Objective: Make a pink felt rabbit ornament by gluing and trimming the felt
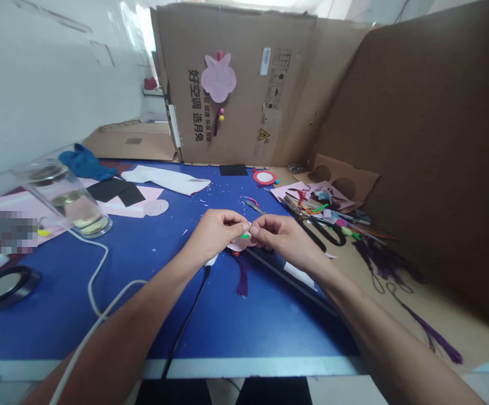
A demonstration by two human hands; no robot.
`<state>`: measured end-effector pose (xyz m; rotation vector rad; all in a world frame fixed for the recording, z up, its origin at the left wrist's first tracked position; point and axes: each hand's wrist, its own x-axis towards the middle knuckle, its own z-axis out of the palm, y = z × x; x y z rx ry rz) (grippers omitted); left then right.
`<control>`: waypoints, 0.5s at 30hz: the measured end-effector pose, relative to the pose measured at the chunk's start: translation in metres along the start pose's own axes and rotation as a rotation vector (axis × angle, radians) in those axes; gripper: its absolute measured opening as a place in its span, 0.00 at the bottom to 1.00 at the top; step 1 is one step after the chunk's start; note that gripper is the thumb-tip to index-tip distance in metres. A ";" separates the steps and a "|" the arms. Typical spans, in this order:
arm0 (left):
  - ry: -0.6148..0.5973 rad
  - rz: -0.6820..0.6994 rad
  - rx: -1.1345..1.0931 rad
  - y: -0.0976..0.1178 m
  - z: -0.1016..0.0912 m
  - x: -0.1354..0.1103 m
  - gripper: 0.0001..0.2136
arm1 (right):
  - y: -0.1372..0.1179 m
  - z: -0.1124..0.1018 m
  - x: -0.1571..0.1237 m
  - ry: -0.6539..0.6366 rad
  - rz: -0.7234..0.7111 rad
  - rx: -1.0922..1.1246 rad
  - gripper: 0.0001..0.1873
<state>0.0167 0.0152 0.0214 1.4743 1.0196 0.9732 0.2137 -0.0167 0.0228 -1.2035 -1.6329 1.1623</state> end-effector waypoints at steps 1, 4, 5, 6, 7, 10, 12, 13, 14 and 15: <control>-0.007 -0.015 -0.015 0.000 0.000 0.000 0.05 | 0.001 0.000 0.001 -0.006 0.009 0.020 0.20; -0.012 -0.043 -0.076 0.001 0.001 -0.001 0.04 | 0.004 -0.001 0.003 -0.001 0.015 0.078 0.17; -0.003 -0.049 -0.091 0.002 0.002 -0.001 0.05 | 0.004 0.000 0.003 0.017 0.013 0.097 0.17; 0.008 -0.054 -0.102 0.002 0.001 -0.001 0.05 | 0.004 0.000 0.004 0.040 0.011 0.113 0.16; 0.022 -0.060 -0.108 0.002 0.001 -0.001 0.06 | 0.004 0.001 0.005 0.066 0.008 0.126 0.16; 0.058 -0.067 -0.108 0.003 0.001 0.000 0.08 | 0.005 0.003 0.006 0.112 0.001 0.148 0.16; 0.079 -0.050 -0.100 0.002 0.000 0.001 0.07 | 0.006 0.004 0.006 0.102 -0.004 0.148 0.16; 0.088 -0.034 -0.093 0.002 0.000 0.001 0.07 | 0.006 0.005 0.006 0.091 -0.007 0.145 0.16; 0.095 -0.020 -0.084 0.001 0.000 0.001 0.07 | 0.006 0.005 0.005 0.079 -0.007 0.141 0.17; 0.101 -0.009 -0.076 0.000 0.000 0.001 0.07 | 0.006 0.006 0.005 0.068 -0.006 0.135 0.17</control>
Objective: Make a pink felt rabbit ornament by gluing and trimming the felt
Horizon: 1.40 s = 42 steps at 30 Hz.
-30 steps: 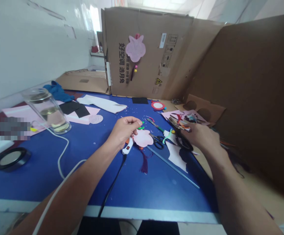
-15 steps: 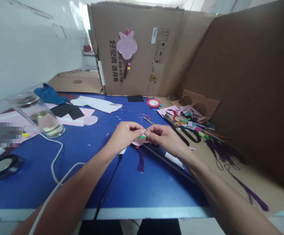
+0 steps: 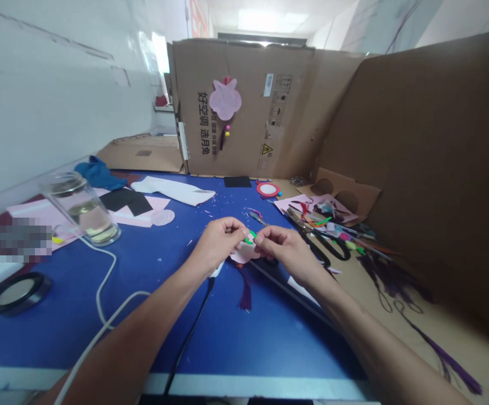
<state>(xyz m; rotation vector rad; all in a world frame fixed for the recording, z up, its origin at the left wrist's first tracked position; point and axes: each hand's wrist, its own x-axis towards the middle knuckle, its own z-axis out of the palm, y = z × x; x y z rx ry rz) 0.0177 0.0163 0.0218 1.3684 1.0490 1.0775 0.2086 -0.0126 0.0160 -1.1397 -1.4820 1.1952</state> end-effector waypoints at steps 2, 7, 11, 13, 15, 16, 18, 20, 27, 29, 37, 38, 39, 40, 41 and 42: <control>0.002 0.010 0.005 -0.001 0.000 0.001 0.07 | -0.001 0.001 -0.001 -0.015 0.008 -0.014 0.17; -0.019 0.021 0.012 -0.002 -0.003 0.001 0.07 | -0.005 0.003 -0.001 -0.033 -0.002 -0.067 0.17; -0.044 0.029 0.013 0.000 -0.004 -0.002 0.08 | -0.004 0.005 0.001 -0.025 -0.007 -0.069 0.15; -0.046 0.028 0.000 0.001 -0.004 -0.003 0.08 | -0.003 0.005 0.003 -0.020 -0.011 -0.058 0.15; -0.045 0.012 -0.019 0.002 -0.004 -0.003 0.09 | -0.001 0.005 0.004 -0.007 -0.012 -0.043 0.14; -0.048 -0.001 -0.031 0.002 -0.003 -0.004 0.09 | 0.000 0.004 0.005 0.006 -0.008 -0.033 0.14; -0.051 -0.028 -0.050 0.002 -0.003 -0.004 0.09 | 0.003 0.003 0.006 0.035 -0.002 -0.007 0.15; -0.045 -0.041 -0.053 0.001 -0.002 -0.003 0.08 | 0.005 0.002 0.007 0.054 0.004 0.012 0.16; -0.010 0.044 0.002 -0.002 -0.004 -0.001 0.05 | 0.001 0.003 0.005 0.006 0.008 -0.014 0.18; -0.005 0.059 0.016 -0.002 -0.005 0.000 0.05 | 0.000 0.004 0.004 -0.020 0.016 -0.016 0.19; -0.023 0.050 0.044 -0.005 -0.006 0.001 0.09 | 0.007 0.003 0.006 -0.028 0.015 0.033 0.21; -0.022 0.041 0.049 -0.004 -0.006 0.001 0.09 | 0.007 0.003 0.005 -0.030 0.021 0.050 0.21; -0.026 0.029 0.049 -0.004 -0.006 0.001 0.09 | 0.007 0.003 0.005 -0.039 0.028 0.067 0.21; -0.033 0.015 0.050 -0.003 -0.006 0.001 0.09 | 0.006 0.003 0.005 -0.045 0.032 0.084 0.21; -0.038 0.003 0.050 -0.002 -0.007 0.001 0.09 | 0.006 0.003 0.005 -0.051 0.035 0.095 0.21; -0.044 -0.008 0.051 -0.001 -0.007 0.001 0.08 | 0.006 0.002 0.004 -0.055 0.038 0.097 0.21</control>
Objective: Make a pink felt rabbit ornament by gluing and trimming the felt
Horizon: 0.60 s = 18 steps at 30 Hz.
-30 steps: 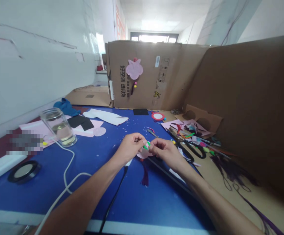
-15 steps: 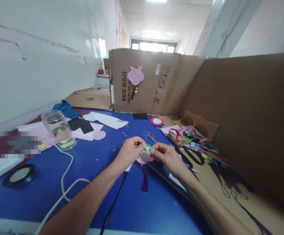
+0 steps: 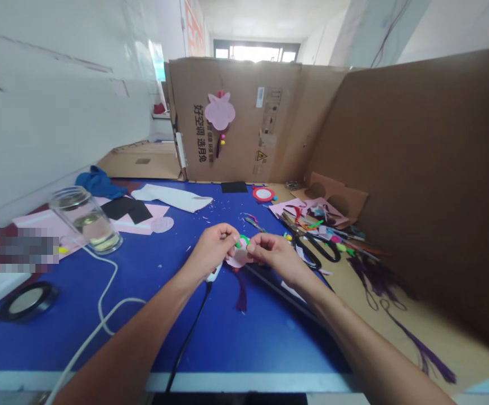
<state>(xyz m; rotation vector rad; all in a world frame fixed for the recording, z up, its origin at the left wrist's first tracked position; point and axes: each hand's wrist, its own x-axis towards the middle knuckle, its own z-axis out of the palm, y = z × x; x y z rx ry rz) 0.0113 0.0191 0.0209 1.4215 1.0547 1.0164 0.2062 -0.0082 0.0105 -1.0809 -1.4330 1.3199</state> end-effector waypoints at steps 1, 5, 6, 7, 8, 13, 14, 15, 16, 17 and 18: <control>-0.005 -0.008 0.003 0.000 0.000 0.000 0.08 | 0.000 0.000 0.000 -0.001 0.004 -0.004 0.21; -0.007 -0.011 0.017 0.001 0.001 -0.001 0.07 | 0.001 -0.002 0.000 0.005 0.033 -0.041 0.20; -0.006 -0.011 0.015 0.001 0.001 -0.002 0.07 | 0.001 -0.003 0.000 0.005 0.038 -0.045 0.20; -0.008 -0.016 0.011 0.001 0.001 -0.002 0.07 | 0.002 -0.003 0.000 0.007 0.040 -0.048 0.20; -0.011 -0.026 0.004 0.002 0.001 -0.002 0.06 | 0.002 -0.003 0.000 0.011 0.039 -0.050 0.20; -0.006 -0.057 -0.026 0.006 0.001 -0.002 0.05 | -0.002 0.000 -0.001 0.069 0.016 -0.031 0.19; -0.012 -0.053 -0.034 0.007 0.001 -0.002 0.04 | -0.003 0.000 -0.002 0.080 0.009 -0.023 0.19; -0.019 -0.048 -0.047 0.007 0.001 -0.002 0.05 | -0.004 0.001 -0.002 0.089 0.003 -0.014 0.19; -0.028 -0.043 -0.065 0.007 0.001 -0.002 0.05 | -0.005 0.001 -0.002 0.098 -0.002 -0.005 0.19; -0.034 -0.040 -0.087 0.006 0.001 -0.002 0.06 | -0.005 0.001 -0.002 0.106 -0.007 0.002 0.20; -0.037 -0.037 -0.112 0.006 0.002 -0.002 0.07 | -0.005 0.001 -0.002 0.112 -0.009 0.007 0.20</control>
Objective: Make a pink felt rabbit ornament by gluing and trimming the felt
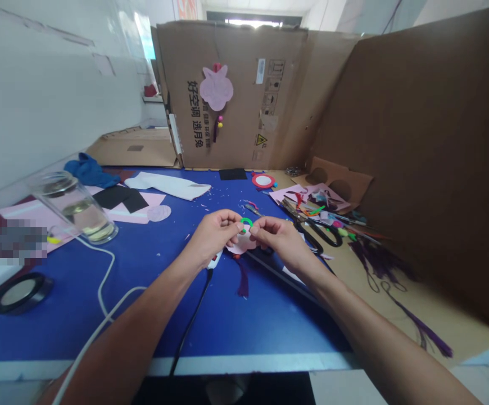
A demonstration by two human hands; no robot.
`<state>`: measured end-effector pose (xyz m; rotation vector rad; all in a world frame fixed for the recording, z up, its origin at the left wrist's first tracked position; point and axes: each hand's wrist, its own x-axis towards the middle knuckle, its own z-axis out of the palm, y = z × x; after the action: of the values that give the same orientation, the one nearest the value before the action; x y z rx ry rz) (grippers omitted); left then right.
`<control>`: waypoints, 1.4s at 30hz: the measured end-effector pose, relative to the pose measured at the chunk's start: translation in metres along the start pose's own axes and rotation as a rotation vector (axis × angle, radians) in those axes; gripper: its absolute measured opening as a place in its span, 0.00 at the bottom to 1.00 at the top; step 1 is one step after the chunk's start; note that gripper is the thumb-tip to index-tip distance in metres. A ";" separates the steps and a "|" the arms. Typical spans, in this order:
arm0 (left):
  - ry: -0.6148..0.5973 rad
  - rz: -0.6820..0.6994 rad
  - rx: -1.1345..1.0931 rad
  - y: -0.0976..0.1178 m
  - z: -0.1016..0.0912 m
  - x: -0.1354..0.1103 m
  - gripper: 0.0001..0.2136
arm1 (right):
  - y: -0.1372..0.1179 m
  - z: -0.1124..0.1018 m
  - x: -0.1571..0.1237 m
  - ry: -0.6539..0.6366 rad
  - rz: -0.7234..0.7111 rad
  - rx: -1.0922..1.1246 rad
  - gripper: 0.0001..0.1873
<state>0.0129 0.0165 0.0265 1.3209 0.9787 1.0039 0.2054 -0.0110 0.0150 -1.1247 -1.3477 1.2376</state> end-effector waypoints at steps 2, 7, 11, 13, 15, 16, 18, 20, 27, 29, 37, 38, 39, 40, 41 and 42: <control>-0.002 0.002 -0.050 -0.002 0.001 0.000 0.07 | 0.001 0.000 0.000 0.010 0.000 0.004 0.20; -0.012 -0.033 -0.129 -0.005 0.003 0.001 0.08 | 0.001 0.001 -0.002 0.040 0.003 0.022 0.21; -0.011 -0.033 -0.157 -0.006 0.005 0.001 0.10 | -0.001 0.003 -0.003 0.052 -0.005 0.025 0.21; 0.011 -0.017 -0.173 -0.007 0.008 0.001 0.12 | -0.001 0.003 -0.003 0.056 0.000 0.037 0.21; 0.039 0.002 -0.178 -0.008 0.010 0.000 0.12 | -0.001 0.004 -0.003 0.060 0.001 0.055 0.21; 0.049 0.010 -0.176 -0.008 0.011 0.000 0.12 | 0.000 0.005 -0.003 0.058 0.000 0.062 0.21; 0.056 0.015 -0.170 -0.009 0.012 -0.001 0.12 | 0.002 0.005 -0.003 0.048 -0.003 0.067 0.21; 0.064 0.009 -0.168 -0.009 0.012 -0.001 0.12 | 0.002 0.005 -0.003 0.033 -0.003 0.063 0.21; 0.096 0.013 -0.142 -0.010 0.010 0.000 0.12 | 0.000 0.005 -0.004 0.043 0.017 0.032 0.21; 0.099 0.011 -0.154 -0.010 0.010 0.000 0.11 | -0.001 0.005 -0.004 0.046 0.024 0.034 0.22; 0.106 0.035 -0.169 -0.013 0.011 0.001 0.09 | 0.000 0.004 -0.005 0.040 0.032 0.036 0.22; 0.105 0.033 -0.172 -0.013 0.011 0.001 0.08 | 0.001 0.004 -0.005 0.039 0.033 0.034 0.22; 0.100 0.028 -0.174 -0.013 0.011 0.001 0.08 | 0.001 0.003 -0.004 0.036 0.034 0.031 0.22; 0.091 0.022 -0.175 -0.012 0.011 0.001 0.08 | 0.001 0.003 -0.004 0.034 0.033 0.025 0.22; 0.082 0.017 -0.176 -0.012 0.011 0.001 0.07 | 0.001 0.003 -0.004 0.031 0.031 0.019 0.22; 0.076 0.012 -0.179 -0.012 0.011 0.001 0.07 | 0.002 0.003 -0.004 0.029 0.028 0.013 0.22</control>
<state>0.0237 0.0139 0.0147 1.1490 0.9161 1.1310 0.2033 -0.0151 0.0131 -1.1517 -1.3044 1.2440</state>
